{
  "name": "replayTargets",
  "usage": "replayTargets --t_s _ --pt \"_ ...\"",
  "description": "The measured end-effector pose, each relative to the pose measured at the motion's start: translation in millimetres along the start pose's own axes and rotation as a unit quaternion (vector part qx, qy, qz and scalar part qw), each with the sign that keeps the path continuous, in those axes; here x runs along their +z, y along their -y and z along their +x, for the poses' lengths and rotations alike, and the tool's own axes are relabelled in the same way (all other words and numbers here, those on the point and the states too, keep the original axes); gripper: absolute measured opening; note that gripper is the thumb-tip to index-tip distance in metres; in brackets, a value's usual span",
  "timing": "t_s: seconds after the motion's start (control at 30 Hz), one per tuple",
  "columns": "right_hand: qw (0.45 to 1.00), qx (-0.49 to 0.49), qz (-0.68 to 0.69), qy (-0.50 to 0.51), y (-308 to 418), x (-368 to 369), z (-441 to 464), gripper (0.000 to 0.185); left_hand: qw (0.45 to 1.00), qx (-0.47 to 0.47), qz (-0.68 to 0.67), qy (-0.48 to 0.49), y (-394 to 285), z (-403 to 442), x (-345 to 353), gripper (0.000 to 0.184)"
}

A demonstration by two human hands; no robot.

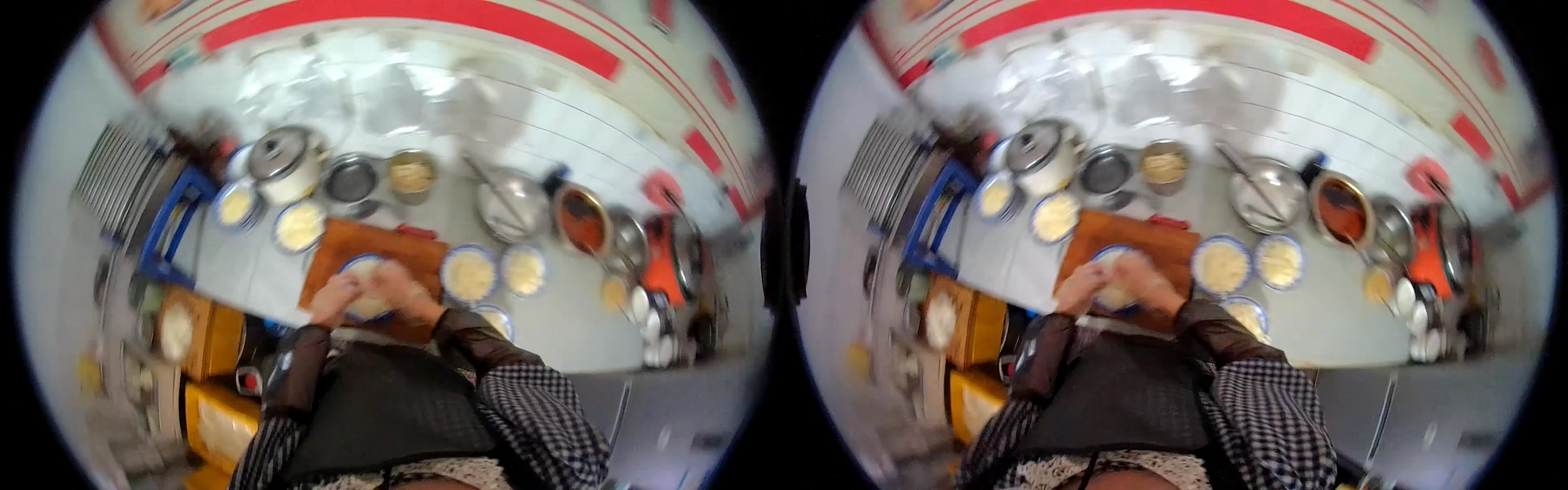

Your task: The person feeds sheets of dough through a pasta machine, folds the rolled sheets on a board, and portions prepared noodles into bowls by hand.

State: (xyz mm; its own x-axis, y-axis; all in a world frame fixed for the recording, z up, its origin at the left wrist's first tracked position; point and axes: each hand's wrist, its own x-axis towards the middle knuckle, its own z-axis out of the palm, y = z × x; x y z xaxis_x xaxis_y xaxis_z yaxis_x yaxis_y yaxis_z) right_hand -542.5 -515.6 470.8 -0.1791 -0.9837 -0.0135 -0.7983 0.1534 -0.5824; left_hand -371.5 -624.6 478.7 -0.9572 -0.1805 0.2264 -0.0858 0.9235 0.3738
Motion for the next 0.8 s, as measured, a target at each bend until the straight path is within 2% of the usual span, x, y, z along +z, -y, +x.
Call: replayTargets --t_s 0.03,0.07,0.1,0.13,0.17,0.2,0.27,0.3,0.33,0.37,0.4,0.43,0.47,0.5,0.53,0.57,0.6,0.67,0.73,0.77,0.8 --pt "0.987 0.001 0.103 -0.120 -15.6 9.8 1.0 0.025 0.939 -0.316 -0.132 -0.030 -22.9 10.2 0.9 0.017" --pt "0.936 -0.087 0.304 -0.153 -15.6 10.9 11.5 0.027 0.969 -0.191 -0.125 -0.095 -19.7 18.8 1.9 0.016" --pt "0.927 -0.134 0.324 -0.129 -10.6 6.8 13.1 0.030 0.980 -0.055 -0.112 -0.155 -14.3 23.8 4.1 0.015" --pt "0.915 -0.180 0.346 -0.102 -4.9 1.5 14.7 0.033 0.977 -0.081 -0.102 -0.168 -16.7 19.5 4.9 0.015" --pt "0.912 -0.100 0.396 0.049 10.8 -22.3 10.9 0.034 0.976 -0.064 -0.099 -0.182 -15.5 19.8 2.5 0.015" --pt "0.884 -0.016 0.425 0.194 18.3 -39.4 13.2 0.036 0.975 -0.040 -0.097 -0.196 -11.1 19.1 -1.5 0.016" --pt "0.889 -0.025 0.410 0.203 2.1 -20.6 21.7 0.030 0.969 -0.070 -0.053 -0.231 -15.0 7.9 -0.4 0.013" --pt "0.958 -0.041 0.249 0.136 5.0 -23.1 21.1 0.023 0.962 -0.093 -0.022 -0.255 -17.1 2.5 3.2 0.010" --pt "0.993 -0.054 0.080 0.065 6.6 -23.8 17.6 0.018 0.961 -0.100 -0.025 -0.256 -16.3 -2.4 6.6 0.010" --pt "0.995 -0.102 0.010 0.003 3.6 -19.5 13.2 0.017 0.968 -0.177 -0.019 -0.179 -14.8 -7.7 10.2 0.013" --pt "0.995 -0.100 0.013 0.011 -10.8 -11.5 12.1 0.017 0.963 -0.251 -0.013 -0.098 -11.2 -15.1 17.0 0.016" --pt "0.996 -0.087 0.001 0.005 -30.9 -2.8 12.4 0.018 0.957 -0.248 -0.028 -0.146 2.0 -28.6 32.9 0.017" --pt "0.997 -0.075 -0.011 -0.001 -45.6 3.0 9.5 0.019 0.957 -0.253 -0.032 -0.142 10.2 -39.4 39.4 0.017" --pt "0.996 -0.035 0.054 -0.057 -48.3 3.8 -1.5 0.016 0.946 -0.276 -0.080 -0.148 16.5 -49.8 44.6 0.016" --pt "0.996 -0.032 0.057 -0.054 -49.1 6.1 -4.5 0.016 0.934 -0.297 -0.126 -0.155 21.9 -55.3 51.1 0.015" --pt "0.989 0.007 0.136 -0.057 -47.0 3.4 -1.2 0.016 0.789 -0.386 -0.438 -0.193 30.2 -54.7 72.5 0.016" --pt "0.973 0.050 0.217 -0.057 -35.0 -5.0 -3.0 0.016 0.787 -0.390 -0.440 -0.187 12.2 -43.2 56.3 0.016" --pt "0.972 0.021 0.229 -0.056 -5.4 -23.7 -6.1 0.013 0.732 -0.259 -0.595 -0.207 -16.4 -15.0 15.0 0.019" --pt "0.982 -0.068 0.155 -0.080 23.6 -38.1 -7.7 0.008 0.820 -0.311 -0.472 -0.093 -19.1 0.9 5.0 0.023" --pt "0.973 -0.013 0.231 -0.016 29.5 -42.0 -6.7 0.008 0.874 -0.319 -0.355 -0.096 -23.4 9.2 9.7 0.018" --pt "0.973 -0.011 0.230 -0.017 44.5 -52.0 -7.9 0.008 0.912 -0.324 -0.232 -0.098 -26.0 12.1 15.8 0.013"
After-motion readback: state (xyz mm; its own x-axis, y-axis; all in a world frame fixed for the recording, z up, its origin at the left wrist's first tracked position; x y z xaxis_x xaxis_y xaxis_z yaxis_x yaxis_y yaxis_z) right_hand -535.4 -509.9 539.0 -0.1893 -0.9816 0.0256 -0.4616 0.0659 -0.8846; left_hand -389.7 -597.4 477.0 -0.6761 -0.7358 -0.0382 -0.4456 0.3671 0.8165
